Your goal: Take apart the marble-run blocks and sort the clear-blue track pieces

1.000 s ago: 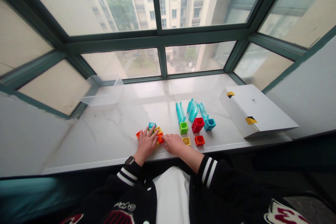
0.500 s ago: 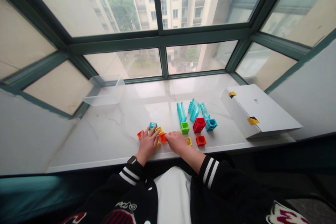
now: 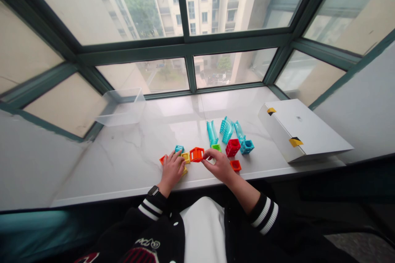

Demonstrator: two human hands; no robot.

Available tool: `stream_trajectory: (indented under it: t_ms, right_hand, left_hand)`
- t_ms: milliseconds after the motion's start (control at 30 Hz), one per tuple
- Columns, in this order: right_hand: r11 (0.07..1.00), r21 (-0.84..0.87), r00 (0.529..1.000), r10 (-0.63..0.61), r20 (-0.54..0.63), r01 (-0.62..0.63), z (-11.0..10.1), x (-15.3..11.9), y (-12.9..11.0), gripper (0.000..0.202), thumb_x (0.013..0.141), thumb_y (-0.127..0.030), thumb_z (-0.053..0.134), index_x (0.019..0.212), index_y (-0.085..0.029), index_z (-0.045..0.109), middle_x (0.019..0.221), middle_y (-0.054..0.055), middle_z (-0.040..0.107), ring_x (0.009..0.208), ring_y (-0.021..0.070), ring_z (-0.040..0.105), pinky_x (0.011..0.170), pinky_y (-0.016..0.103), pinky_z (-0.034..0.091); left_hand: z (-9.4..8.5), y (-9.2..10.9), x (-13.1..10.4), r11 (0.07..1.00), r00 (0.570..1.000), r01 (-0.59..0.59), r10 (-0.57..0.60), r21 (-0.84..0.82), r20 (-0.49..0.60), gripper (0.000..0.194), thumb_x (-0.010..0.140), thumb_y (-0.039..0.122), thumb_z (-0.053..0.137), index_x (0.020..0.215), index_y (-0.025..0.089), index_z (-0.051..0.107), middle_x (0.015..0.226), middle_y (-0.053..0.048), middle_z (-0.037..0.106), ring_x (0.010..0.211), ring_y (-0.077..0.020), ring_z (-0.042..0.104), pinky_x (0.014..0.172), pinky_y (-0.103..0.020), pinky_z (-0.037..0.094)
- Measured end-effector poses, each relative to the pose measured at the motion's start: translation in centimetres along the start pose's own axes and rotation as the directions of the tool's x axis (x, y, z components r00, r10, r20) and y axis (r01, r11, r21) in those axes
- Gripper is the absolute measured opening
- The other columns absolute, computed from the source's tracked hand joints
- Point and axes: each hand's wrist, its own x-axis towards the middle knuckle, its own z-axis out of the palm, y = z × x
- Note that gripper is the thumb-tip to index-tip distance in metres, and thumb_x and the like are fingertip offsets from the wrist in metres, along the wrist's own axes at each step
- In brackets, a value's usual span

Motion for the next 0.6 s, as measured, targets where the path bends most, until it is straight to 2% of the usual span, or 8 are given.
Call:
stream_trajectory:
  t_ms: [133,233,367,467,600]
  right_hand:
    - [0.993,0.122,0.999,0.009,-0.031,-0.005,-0.2,-0.6,-0.8,0.021,0.094,-0.044,0.067,0.094,-0.024,0.065,0.091,0.004,0.071,0.083,0.0203,0.069,0.079,0.035,0.06]
    - [0.989,0.144,1.0,0.019,-0.024,-0.015,-0.1,-0.7,-0.9,0.023,0.095,-0.046,0.067,0.096,-0.023,0.064,0.09,0.004,0.071,0.082,0.0198,0.068,0.078,0.034,0.06]
    - [0.987,0.161,1.0,-0.001,-0.02,0.004,0.5,-0.7,-0.5,0.021,0.095,-0.043,0.069,0.096,-0.023,0.065,0.088,0.003,0.072,0.08,0.0187,0.069,0.077,0.033,0.059]
    - [0.987,0.158,1.0,-0.019,-0.018,0.021,0.7,-0.6,-0.5,0.018,0.095,-0.041,0.07,0.096,-0.023,0.067,0.089,0.003,0.072,0.08,0.0184,0.069,0.076,0.032,0.06]
    - [0.991,0.122,0.998,-0.053,-0.016,0.054,0.5,-0.3,-0.8,0.016,0.095,-0.039,0.071,0.1,-0.023,0.069,0.092,0.004,0.074,0.082,0.0192,0.071,0.077,0.033,0.061]
  left_hand:
    - [-0.5,0.2,-0.1,0.993,0.997,0.024,-0.032,-0.112,-0.069,0.028,0.102,0.033,0.051,0.123,0.024,0.067,0.15,-0.014,0.061,0.148,-0.0353,0.046,0.127,-0.066,0.019]
    - [-1.8,1.4,-0.1,0.958,0.988,-0.005,-0.04,-0.288,-0.15,0.038,0.104,0.037,0.049,0.138,0.023,0.059,0.147,-0.015,0.061,0.146,-0.0326,0.049,0.126,-0.06,0.028]
    - [-4.1,4.2,-0.3,0.797,0.995,-0.094,0.052,-0.596,-0.088,0.046,0.105,0.043,0.054,0.147,0.024,0.051,0.148,-0.015,0.057,0.137,-0.0296,0.056,0.117,-0.051,0.045]
    - [-4.9,6.1,-0.3,0.68,0.998,-0.055,0.049,-0.731,-0.03,0.051,0.1,0.043,0.065,0.145,0.025,0.051,0.144,-0.014,0.058,0.125,-0.0276,0.063,0.109,-0.047,0.052]
    - [-4.7,7.2,0.0,0.546,0.999,0.029,-0.041,-0.837,0.007,0.055,0.095,0.041,0.072,0.143,0.024,0.052,0.131,-0.013,0.065,0.119,-0.0265,0.066,0.106,-0.046,0.054]
